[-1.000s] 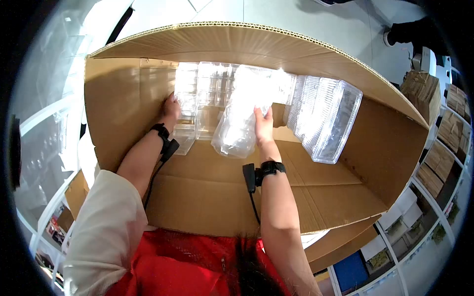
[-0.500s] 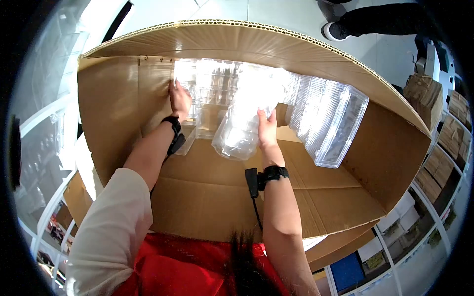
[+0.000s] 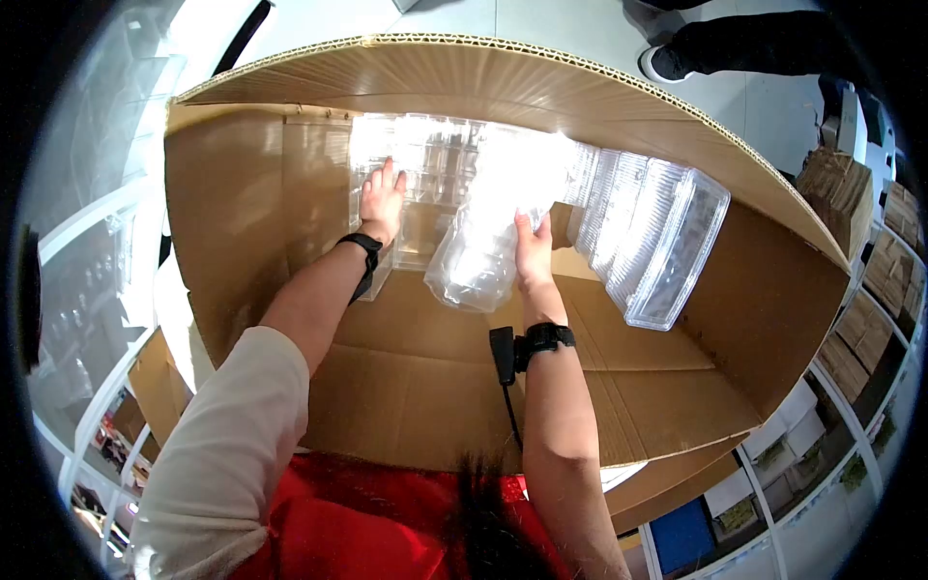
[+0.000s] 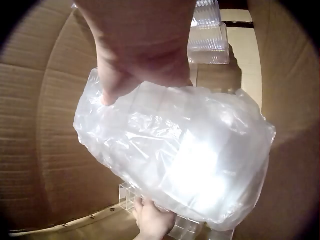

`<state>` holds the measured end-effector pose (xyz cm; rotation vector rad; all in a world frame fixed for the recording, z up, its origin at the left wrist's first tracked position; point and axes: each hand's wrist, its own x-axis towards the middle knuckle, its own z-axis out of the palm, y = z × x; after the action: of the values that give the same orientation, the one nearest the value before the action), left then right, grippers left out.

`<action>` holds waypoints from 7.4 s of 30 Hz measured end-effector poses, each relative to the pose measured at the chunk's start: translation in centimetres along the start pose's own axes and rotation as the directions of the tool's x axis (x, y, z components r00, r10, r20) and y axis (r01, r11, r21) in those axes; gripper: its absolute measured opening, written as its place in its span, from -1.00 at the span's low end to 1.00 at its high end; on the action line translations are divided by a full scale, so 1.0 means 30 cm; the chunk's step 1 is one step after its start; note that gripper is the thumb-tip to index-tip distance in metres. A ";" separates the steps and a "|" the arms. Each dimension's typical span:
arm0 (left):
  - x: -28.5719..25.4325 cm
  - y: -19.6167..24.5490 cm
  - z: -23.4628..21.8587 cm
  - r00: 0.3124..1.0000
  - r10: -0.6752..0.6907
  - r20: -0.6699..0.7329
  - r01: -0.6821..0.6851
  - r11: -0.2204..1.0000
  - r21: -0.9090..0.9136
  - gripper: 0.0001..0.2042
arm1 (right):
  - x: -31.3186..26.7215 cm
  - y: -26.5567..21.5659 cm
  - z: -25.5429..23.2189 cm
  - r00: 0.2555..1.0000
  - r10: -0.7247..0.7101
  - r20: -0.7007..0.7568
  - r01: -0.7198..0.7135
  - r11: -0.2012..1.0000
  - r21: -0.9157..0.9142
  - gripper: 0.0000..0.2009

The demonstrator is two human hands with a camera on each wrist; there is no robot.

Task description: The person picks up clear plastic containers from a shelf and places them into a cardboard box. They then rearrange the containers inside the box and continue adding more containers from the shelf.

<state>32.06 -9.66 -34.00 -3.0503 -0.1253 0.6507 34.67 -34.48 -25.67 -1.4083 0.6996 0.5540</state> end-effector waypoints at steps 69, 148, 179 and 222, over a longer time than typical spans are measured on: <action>0.014 -0.140 0.020 0.752 -0.616 0.234 0.574 0.439 -0.691 -0.70 | 0.032 0.183 -0.012 0.994 -0.006 -0.108 -0.062 0.785 -0.616 -0.40; -0.084 -0.083 -0.236 0.937 0.321 0.138 -0.339 0.930 0.143 -0.62 | 0.093 0.177 -0.002 0.960 0.157 -0.232 -0.279 0.615 -0.737 -0.65; -0.129 -0.074 -0.368 0.996 -0.022 -0.090 -0.001 0.969 -0.248 -0.45 | -0.156 0.052 0.529 0.885 -0.254 0.390 0.459 0.617 -0.639 -0.85; -0.093 -0.190 -0.936 0.984 -0.044 -0.171 -0.070 0.790 -0.609 -0.55 | -0.139 -0.069 0.677 0.712 -0.455 0.535 0.640 0.108 -0.761 -0.88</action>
<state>40.55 -4.30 -7.03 -3.7224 -0.3861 0.3821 35.53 -14.28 -20.72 -2.5131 -0.5248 0.4259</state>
